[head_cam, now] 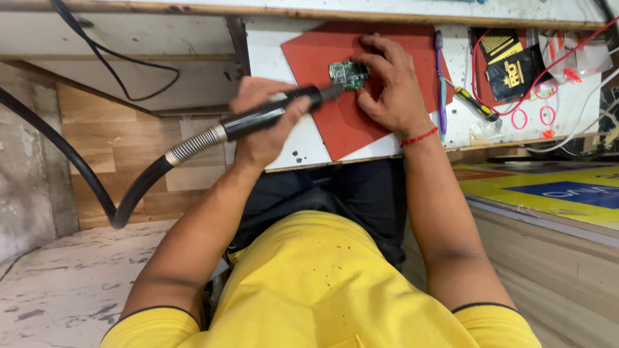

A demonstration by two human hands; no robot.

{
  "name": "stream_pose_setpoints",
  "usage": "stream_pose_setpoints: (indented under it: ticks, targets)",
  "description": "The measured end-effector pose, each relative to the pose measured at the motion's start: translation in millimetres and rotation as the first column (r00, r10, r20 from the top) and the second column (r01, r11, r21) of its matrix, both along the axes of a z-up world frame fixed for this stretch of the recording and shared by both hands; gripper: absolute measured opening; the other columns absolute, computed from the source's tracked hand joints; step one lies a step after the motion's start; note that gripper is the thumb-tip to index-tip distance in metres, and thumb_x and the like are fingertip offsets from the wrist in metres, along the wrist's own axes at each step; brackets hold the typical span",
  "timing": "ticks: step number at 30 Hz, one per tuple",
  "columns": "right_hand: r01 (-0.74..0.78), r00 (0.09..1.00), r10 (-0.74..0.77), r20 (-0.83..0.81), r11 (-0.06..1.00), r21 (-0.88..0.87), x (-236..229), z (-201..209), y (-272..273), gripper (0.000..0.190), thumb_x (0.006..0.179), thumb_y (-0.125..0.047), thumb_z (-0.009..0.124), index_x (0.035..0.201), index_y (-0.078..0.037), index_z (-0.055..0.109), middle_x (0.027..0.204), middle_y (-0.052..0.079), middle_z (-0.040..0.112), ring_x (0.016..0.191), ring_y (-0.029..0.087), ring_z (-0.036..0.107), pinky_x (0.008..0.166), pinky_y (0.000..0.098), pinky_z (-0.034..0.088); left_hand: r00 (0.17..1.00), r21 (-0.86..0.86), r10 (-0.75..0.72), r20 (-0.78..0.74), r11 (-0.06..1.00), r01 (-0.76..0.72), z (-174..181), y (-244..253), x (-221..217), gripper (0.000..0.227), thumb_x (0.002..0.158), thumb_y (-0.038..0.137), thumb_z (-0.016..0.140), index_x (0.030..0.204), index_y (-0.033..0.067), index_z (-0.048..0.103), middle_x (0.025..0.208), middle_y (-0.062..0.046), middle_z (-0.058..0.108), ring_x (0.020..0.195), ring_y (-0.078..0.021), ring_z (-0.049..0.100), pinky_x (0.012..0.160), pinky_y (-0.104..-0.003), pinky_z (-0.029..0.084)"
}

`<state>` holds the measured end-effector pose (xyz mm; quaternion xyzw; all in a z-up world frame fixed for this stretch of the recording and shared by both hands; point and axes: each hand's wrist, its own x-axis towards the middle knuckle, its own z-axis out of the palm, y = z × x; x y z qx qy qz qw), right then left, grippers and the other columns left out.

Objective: The person uses a hot air gun to apply heat to a small green circuit board placed on a red mat. They hold the board steady with their left hand while directing the hot air nozzle with their right hand, focusing on specific components. The person briefly picks up a purple toothbrush and a screwdriver before returning to the heating process.

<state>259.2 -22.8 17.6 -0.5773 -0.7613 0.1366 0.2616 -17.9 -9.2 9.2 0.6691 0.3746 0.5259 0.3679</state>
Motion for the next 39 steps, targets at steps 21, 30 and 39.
stream_pose_setpoints:
  ticks: [21,30,39]
  targets:
    - [-0.064,0.996,0.068,-0.056,0.996,0.068,11,-5,5,0.044,0.082,-0.013,0.072,0.125,-0.010,0.068,0.144,0.011,0.057,0.140,0.035,0.049,0.117,0.0505,0.037,0.994,-0.044,0.085,0.071,0.996,-0.082,-5,-9,15,0.027,0.095,0.021,0.083,0.108,0.0001,0.071,0.108,-0.010,0.065,0.097,-0.0158,0.063,0.090,-0.029,0.053]
    - [-0.432,0.902,0.430,0.044,0.898,0.086,28,-2,37,0.050,0.088,-0.011,0.068,0.138,-0.004,0.062,0.154,0.015,0.053,0.144,0.035,0.049,0.117,0.0490,0.036,1.000,-0.072,0.008,-0.025,0.997,-0.010,-11,-7,7,0.022,0.096,0.018,0.081,0.106,0.0015,0.072,0.104,-0.009,0.067,0.093,-0.0142,0.064,0.084,-0.029,0.053]
    - [-0.386,0.922,0.386,-0.038,0.922,0.013,25,8,45,0.050,0.080,-0.012,0.068,0.129,-0.003,0.064,0.146,0.014,0.058,0.131,0.036,0.056,0.112,0.0466,0.043,0.994,-0.077,0.103,0.027,0.992,-0.100,-6,-7,12,0.028,0.098,0.021,0.079,0.112,-0.0018,0.070,0.112,-0.011,0.068,0.106,-0.0192,0.063,0.097,-0.032,0.052]
